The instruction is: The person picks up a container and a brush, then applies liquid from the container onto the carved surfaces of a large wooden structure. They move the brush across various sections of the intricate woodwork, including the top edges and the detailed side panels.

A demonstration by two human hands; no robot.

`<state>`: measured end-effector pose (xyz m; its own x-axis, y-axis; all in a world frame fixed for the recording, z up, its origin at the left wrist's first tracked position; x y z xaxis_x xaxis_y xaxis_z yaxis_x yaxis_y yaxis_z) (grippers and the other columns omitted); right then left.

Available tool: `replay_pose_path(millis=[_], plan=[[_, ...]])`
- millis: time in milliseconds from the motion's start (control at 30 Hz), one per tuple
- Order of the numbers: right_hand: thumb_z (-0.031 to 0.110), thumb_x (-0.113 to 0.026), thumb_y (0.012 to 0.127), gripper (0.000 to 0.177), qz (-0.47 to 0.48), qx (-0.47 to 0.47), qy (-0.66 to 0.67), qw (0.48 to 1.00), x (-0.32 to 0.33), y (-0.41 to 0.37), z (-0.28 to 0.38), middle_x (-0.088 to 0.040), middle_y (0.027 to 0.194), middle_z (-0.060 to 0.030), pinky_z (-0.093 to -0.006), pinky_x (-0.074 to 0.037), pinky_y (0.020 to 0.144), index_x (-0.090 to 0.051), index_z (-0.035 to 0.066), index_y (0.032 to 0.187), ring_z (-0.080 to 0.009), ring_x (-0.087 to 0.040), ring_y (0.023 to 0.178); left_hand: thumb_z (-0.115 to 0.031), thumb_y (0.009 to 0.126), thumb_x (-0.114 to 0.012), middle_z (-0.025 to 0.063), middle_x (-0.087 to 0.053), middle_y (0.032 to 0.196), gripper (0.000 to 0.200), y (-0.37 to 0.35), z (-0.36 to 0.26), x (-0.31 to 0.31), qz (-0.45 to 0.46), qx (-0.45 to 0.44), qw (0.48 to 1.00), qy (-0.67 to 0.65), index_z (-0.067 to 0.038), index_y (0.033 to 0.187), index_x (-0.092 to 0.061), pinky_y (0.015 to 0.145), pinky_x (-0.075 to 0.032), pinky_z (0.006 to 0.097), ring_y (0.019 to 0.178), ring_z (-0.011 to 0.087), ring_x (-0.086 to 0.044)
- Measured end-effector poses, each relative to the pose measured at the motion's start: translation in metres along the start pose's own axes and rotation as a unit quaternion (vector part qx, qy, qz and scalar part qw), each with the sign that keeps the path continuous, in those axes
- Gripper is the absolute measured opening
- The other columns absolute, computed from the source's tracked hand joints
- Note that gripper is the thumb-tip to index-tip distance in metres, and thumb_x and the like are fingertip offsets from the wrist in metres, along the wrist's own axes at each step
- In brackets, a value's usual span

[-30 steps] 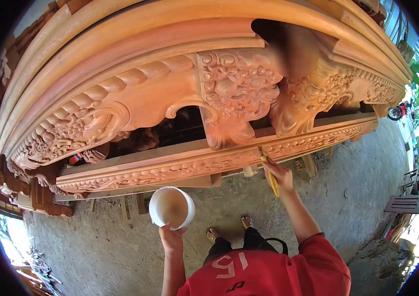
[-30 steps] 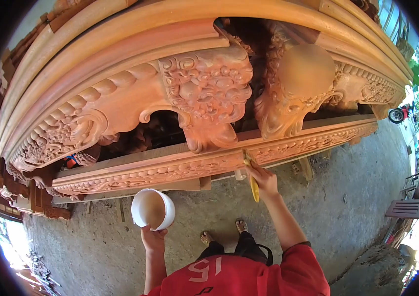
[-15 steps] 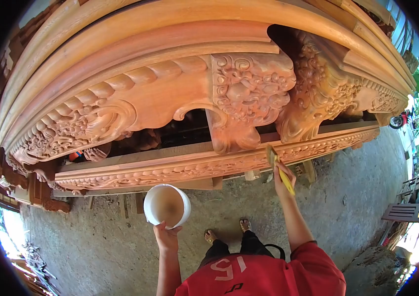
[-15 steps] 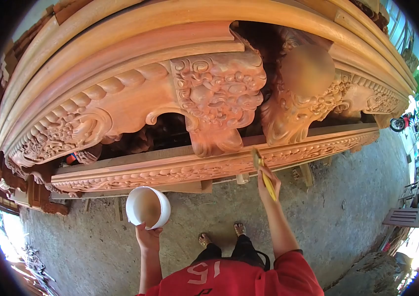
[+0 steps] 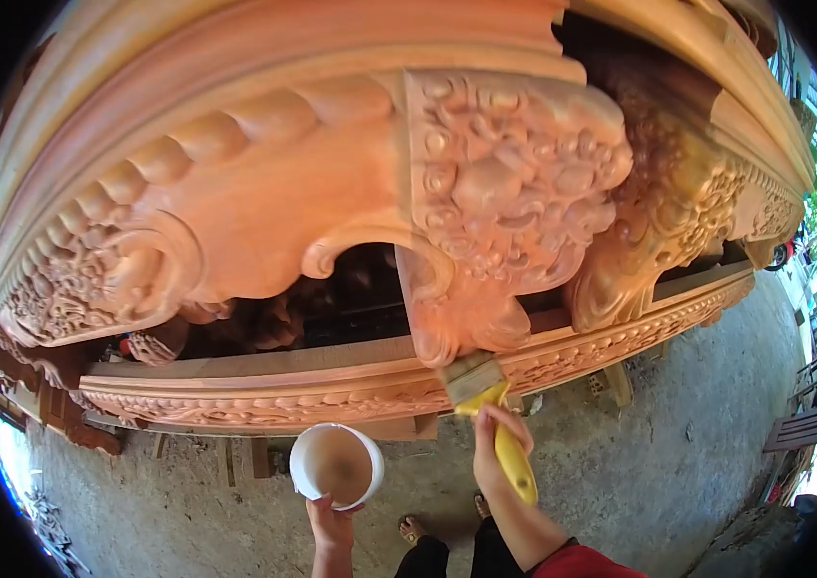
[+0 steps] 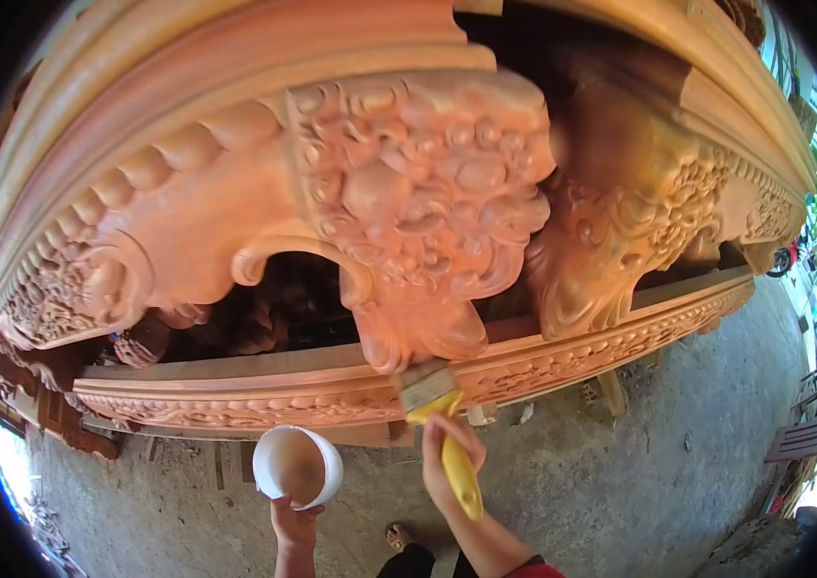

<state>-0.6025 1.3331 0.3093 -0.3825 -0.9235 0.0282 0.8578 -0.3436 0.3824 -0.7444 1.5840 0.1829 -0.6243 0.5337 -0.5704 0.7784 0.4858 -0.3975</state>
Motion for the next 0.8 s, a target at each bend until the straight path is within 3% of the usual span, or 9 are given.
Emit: replay_pose_path(millis=[67, 233, 300, 400, 467, 533, 600, 700, 800], plan=[[0.0, -0.059, 0.074, 0.013, 0.03, 0.196, -0.02, 0.98, -0.003, -0.007, 0.047, -0.061, 0.076, -0.0106, -0.0211, -0.044, 0.057, -0.061, -0.001, 0.087, -0.014, -0.057, 0.059, -0.024, 0.073, -0.043, 0.0118, -0.053, 0.108, 0.051, 0.004, 0.014, 0.007, 0.02, -0.005, 1.0, 0.014, -0.008, 0.121, -0.035, 0.051, -0.055, 0.0334, 0.084, 0.025, -0.06], [0.0, -0.058, 0.073, 0.015, 0.049, 0.233, 0.069, 0.969, -0.011, 0.012, 0.027, -0.061, 0.076, -0.011, -0.0216, -0.044, 0.054, -0.06, -0.002, 0.088, -0.0132, -0.058, 0.062, -0.024, 0.072, -0.047, 0.0116, -0.051, 0.11, 0.054, -0.005, 0.036, 0.007, 0.016, 0.025, 1.0, -0.009, -0.008, 0.122, -0.034, 0.053, -0.055, 0.0334, 0.089, 0.025, -0.058], [0.002, -0.057, 0.077, 0.014, 0.055, 0.063, 0.195, 0.977, -0.013, 0.006, -0.038, -0.059, 0.081, -0.0101, -0.0223, -0.047, 0.057, -0.058, -0.002, 0.091, -0.0139, -0.058, 0.068, -0.024, 0.072, -0.048, 0.0114, -0.051, 0.11, 0.055, -0.01, 0.042, 0.007, 0.035, 0.027, 0.999, -0.013, -0.008, 0.122, -0.034, 0.054, -0.056, 0.0332, 0.09, 0.0249, -0.058], [0.002, -0.051, 0.082, 0.011, 0.093, -0.057, 0.194, 0.975, -0.002, -0.021, -0.079, -0.054, 0.093, -0.0146, -0.0291, -0.053, 0.062, -0.055, -0.001, 0.092, -0.0217, -0.059, 0.077, -0.025, 0.071, -0.048, 0.0111, -0.051, 0.11, 0.056, -0.016, 0.05, 0.013, 0.015, 0.03, 0.999, -0.001, -0.008, 0.122, -0.033, 0.055, -0.055, 0.0337, 0.091, 0.0253, -0.057], [0.006, -0.053, 0.081, 0.014, 0.072, -0.132, 0.157, 0.976, 0.006, -0.04, -0.109, -0.053, 0.094, -0.0141, -0.0313, -0.054, 0.063, -0.055, -0.001, 0.093, -0.0242, -0.059, 0.079, -0.014, 0.067, -0.051, 0.0135, -0.046, 0.115, 0.06, -0.02, 0.055, 0.018, -0.003, 0.051, 0.998, -0.026, -0.003, 0.123, -0.032, 0.08, -0.047, 0.0407, 0.105, 0.0263, -0.049], [0.007, -0.056, 0.081, 0.014, 0.069, -0.144, 0.164, 0.973, 0.01, -0.049, -0.112, -0.055, 0.093, -0.0121, -0.0316, -0.054, 0.07, -0.057, -0.001, 0.092, -0.0191, -0.058, 0.08, -0.014, 0.066, -0.051, 0.0133, -0.046, 0.115, 0.06, -0.017, 0.058, 0.023, 0.0, 0.047, 0.999, -0.022, -0.003, 0.123, -0.032, 0.083, -0.044, 0.0403, 0.106, 0.0261, -0.048], [0.005, -0.058, 0.079, 0.012, 0.054, -0.12, 0.168, 0.977, 0.011, -0.045, -0.09, -0.058, 0.087, -0.0123, -0.0272, -0.052, 0.064, -0.059, -0.001, 0.089, -0.0177, -0.059, 0.074, -0.014, 0.066, -0.052, 0.013, -0.046, 0.116, 0.061, -0.022, 0.063, 0.033, -0.005, 0.054, 0.998, -0.012, -0.003, 0.123, -0.033, 0.087, -0.042, 0.0398, 0.108, 0.0259, -0.046], [0.005, -0.061, 0.07, 0.013, 0.064, 0.228, 0.067, 0.969, 0.009, -0.018, 0.01, -0.061, 0.07, -0.0112, -0.0223, -0.045, 0.054, -0.062, 0.0, 0.082, -0.0165, -0.06, 0.059, -0.014, 0.066, -0.052, 0.0128, -0.046, 0.116, 0.061, -0.021, 0.068, 0.038, -0.015, 0.054, 0.998, -0.032, -0.002, 0.123, -0.033, 0.086, -0.043, 0.0401, 0.107, 0.0257, -0.047], [0.005, -0.061, 0.071, 0.014, 0.069, 0.275, 0.133, 0.95, 0.0, 0.003, 0.037, -0.062, 0.071, -0.0107, -0.0218, -0.045, 0.054, -0.062, -0.001, 0.083, -0.0154, -0.059, 0.058, -0.014, 0.066, -0.053, 0.0128, -0.045, 0.116, 0.062, -0.027, 0.067, 0.031, -0.01, 0.056, 0.997, -0.054, -0.002, 0.123, -0.032, 0.086, -0.043, 0.0405, 0.108, 0.026, -0.046]])
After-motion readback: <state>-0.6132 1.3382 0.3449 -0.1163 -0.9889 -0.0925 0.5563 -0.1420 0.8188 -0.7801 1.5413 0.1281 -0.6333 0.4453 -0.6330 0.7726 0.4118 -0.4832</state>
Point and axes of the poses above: each hand's wrist, its own y-axis towards the middle knuckle, its own x-axis out of the back of the hand, z = x × y, the point moved 7 cm from there along y, towards the middle knuckle
